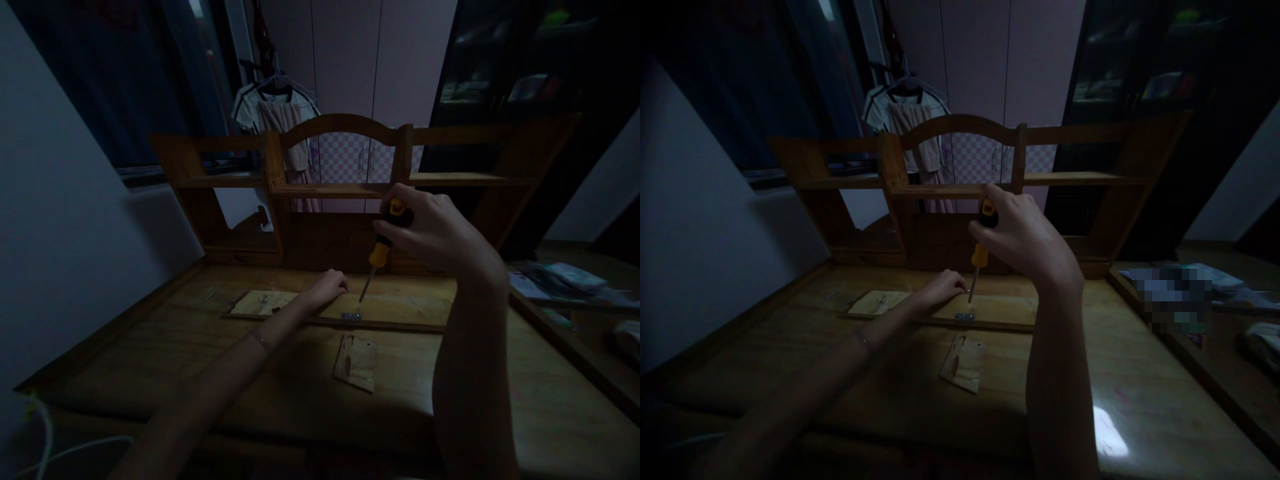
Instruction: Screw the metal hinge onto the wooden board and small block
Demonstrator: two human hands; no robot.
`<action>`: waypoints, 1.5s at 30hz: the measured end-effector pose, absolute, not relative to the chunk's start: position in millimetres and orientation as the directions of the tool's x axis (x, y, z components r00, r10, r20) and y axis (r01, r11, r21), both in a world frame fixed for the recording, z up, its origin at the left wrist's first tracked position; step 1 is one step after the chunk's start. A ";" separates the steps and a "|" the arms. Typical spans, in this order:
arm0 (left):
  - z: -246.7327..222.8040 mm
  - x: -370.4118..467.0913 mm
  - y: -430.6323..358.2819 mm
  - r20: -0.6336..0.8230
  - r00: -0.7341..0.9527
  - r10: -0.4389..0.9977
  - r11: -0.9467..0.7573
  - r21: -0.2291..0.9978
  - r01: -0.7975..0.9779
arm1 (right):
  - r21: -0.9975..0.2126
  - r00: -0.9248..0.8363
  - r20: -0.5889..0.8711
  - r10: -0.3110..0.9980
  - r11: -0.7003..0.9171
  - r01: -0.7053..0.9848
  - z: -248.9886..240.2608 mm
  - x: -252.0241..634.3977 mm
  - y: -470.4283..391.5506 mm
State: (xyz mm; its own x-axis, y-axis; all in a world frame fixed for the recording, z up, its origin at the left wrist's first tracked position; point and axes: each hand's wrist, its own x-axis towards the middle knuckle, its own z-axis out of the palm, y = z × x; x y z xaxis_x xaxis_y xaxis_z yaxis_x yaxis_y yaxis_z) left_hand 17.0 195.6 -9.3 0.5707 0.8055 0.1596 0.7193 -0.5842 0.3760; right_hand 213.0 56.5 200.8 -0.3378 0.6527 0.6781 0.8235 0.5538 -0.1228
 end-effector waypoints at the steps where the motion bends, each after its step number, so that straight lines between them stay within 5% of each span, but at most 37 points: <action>1: -6.9 19.5 200.0 0.140 0.569 0.810 -0.576 0.369 0.729 | -0.126 -0.336 0.678 0.653 0.555 0.822 201.0 213.7 56.0; 9: -0.3 21.6 222.3 0.132 0.572 0.810 -0.581 0.318 0.749 | -0.149 -0.330 0.683 0.652 0.566 0.811 202.3 218.2 50.8; 15: 24.3 1.0 172.6 0.529 0.512 0.677 -0.736 0.454 0.503 | -0.153 -0.313 0.698 0.645 0.560 0.814 202.1 222.2 51.4; 19: 15.0 -0.4 141.1 0.629 0.436 0.643 -0.765 0.547 0.339 | -0.158 -0.300 0.704 0.644 0.554 0.818 200.7 224.2 54.3; 25: -17.0 14.8 133.1 0.487 0.261 0.833 -0.541 0.814 0.211 | -0.144 -0.301 0.686 0.662 0.529 0.836 199.3 224.0 57.5; 34: -13.7 20.6 111.8 0.497 0.277 0.822 -0.569 0.720 0.398 | -0.117 -0.308 0.670 0.675 0.507 0.854 201.0 218.8 59.4; 45: -27.1 22.2 115.4 0.504 0.310 0.806 -0.591 0.704 0.394 | -0.108 -0.320 0.656 0.683 0.505 0.856 199.8 216.5 59.5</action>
